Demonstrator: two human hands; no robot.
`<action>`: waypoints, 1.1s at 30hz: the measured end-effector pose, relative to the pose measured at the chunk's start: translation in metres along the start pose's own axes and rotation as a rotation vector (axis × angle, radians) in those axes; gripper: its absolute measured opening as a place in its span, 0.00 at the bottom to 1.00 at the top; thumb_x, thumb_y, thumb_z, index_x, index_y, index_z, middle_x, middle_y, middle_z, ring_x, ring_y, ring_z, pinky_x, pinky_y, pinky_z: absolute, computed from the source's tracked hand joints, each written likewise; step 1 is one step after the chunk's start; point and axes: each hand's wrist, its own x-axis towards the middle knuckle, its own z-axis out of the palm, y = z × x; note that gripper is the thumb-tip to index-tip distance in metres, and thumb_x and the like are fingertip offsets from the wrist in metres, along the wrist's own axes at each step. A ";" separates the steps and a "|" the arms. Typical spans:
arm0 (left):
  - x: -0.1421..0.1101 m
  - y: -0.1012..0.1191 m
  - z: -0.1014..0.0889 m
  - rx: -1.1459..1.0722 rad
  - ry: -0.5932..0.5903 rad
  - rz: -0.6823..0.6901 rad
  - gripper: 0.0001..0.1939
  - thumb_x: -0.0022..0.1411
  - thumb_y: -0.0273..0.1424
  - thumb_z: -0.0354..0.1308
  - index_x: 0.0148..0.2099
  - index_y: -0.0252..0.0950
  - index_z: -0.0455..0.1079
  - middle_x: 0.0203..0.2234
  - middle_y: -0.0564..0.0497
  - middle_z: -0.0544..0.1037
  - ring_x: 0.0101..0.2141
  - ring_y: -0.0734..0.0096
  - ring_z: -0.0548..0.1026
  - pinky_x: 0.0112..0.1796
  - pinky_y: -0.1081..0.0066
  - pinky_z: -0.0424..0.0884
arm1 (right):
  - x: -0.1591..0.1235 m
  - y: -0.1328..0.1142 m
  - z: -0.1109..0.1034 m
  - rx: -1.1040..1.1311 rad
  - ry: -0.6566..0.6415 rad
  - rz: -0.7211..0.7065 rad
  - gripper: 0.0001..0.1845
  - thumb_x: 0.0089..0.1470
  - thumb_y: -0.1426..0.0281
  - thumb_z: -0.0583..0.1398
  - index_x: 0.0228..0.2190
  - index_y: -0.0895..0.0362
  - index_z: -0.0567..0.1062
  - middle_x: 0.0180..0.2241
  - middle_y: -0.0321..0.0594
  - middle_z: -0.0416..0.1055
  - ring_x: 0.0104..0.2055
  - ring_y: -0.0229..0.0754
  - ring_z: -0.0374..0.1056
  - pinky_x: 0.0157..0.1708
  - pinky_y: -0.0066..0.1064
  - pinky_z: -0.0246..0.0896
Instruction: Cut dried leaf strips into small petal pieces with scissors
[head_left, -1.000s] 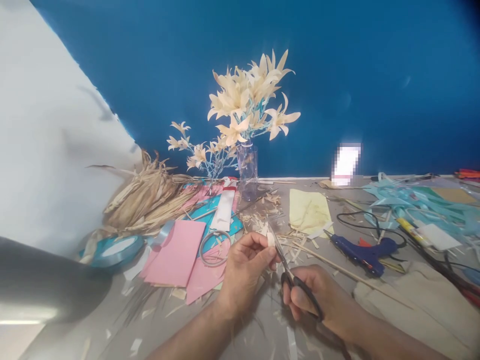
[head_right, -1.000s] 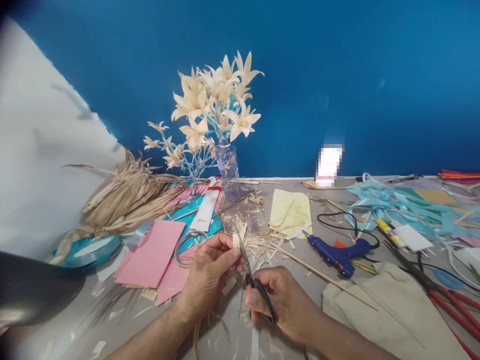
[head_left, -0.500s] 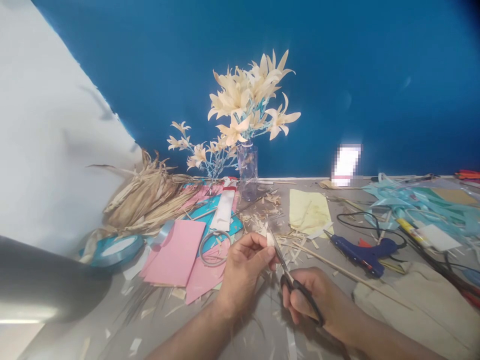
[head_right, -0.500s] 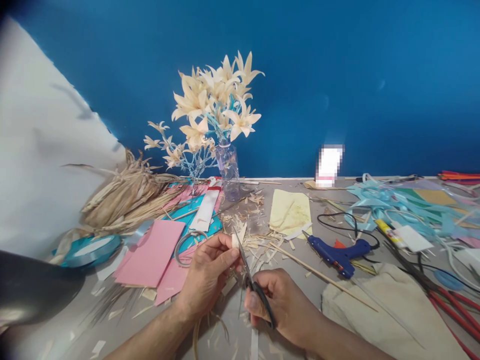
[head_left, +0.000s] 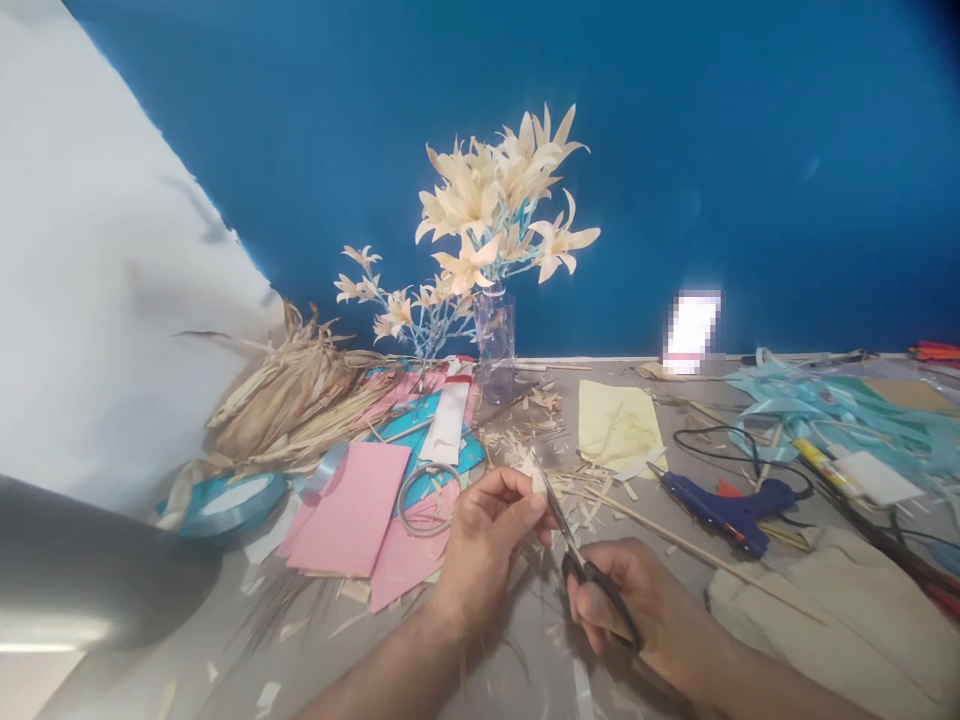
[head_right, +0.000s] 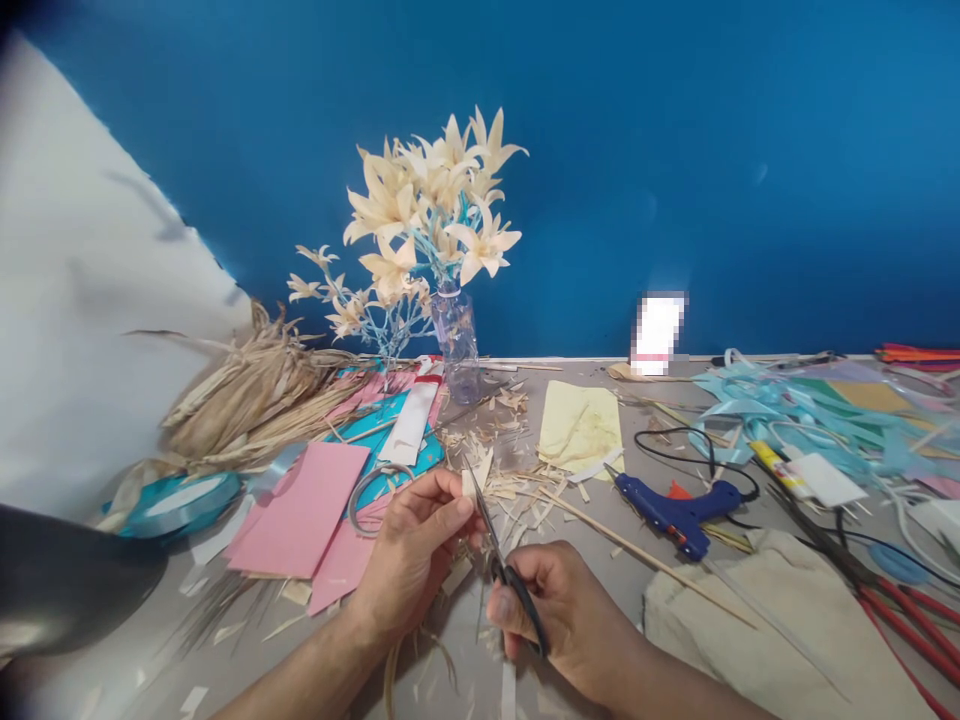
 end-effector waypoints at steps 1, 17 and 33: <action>0.000 0.000 0.000 0.005 -0.001 0.003 0.10 0.57 0.33 0.65 0.30 0.35 0.68 0.21 0.53 0.74 0.23 0.75 0.70 0.29 0.73 0.65 | 0.000 0.000 0.000 0.010 0.004 0.010 0.35 0.44 0.38 0.61 0.17 0.60 0.68 0.16 0.37 0.64 0.19 0.33 0.55 0.21 0.27 0.47; 0.005 0.010 -0.008 -0.252 -0.098 -0.152 0.04 0.55 0.27 0.61 0.29 0.34 0.68 0.17 0.55 0.68 0.21 0.75 0.66 0.25 0.74 0.61 | -0.003 -0.015 -0.032 -0.013 -0.214 0.086 0.39 0.44 0.35 0.59 0.25 0.63 0.74 0.18 0.38 0.68 0.18 0.30 0.50 0.19 0.25 0.40; 0.009 0.016 -0.019 -0.241 -0.217 -0.233 0.04 0.47 0.26 0.62 0.24 0.32 0.70 0.15 0.55 0.66 0.20 0.69 0.73 0.26 0.71 0.67 | -0.005 -0.019 -0.034 0.003 -0.325 0.143 0.37 0.40 0.38 0.64 0.22 0.63 0.73 0.15 0.37 0.66 0.16 0.31 0.56 0.14 0.22 0.44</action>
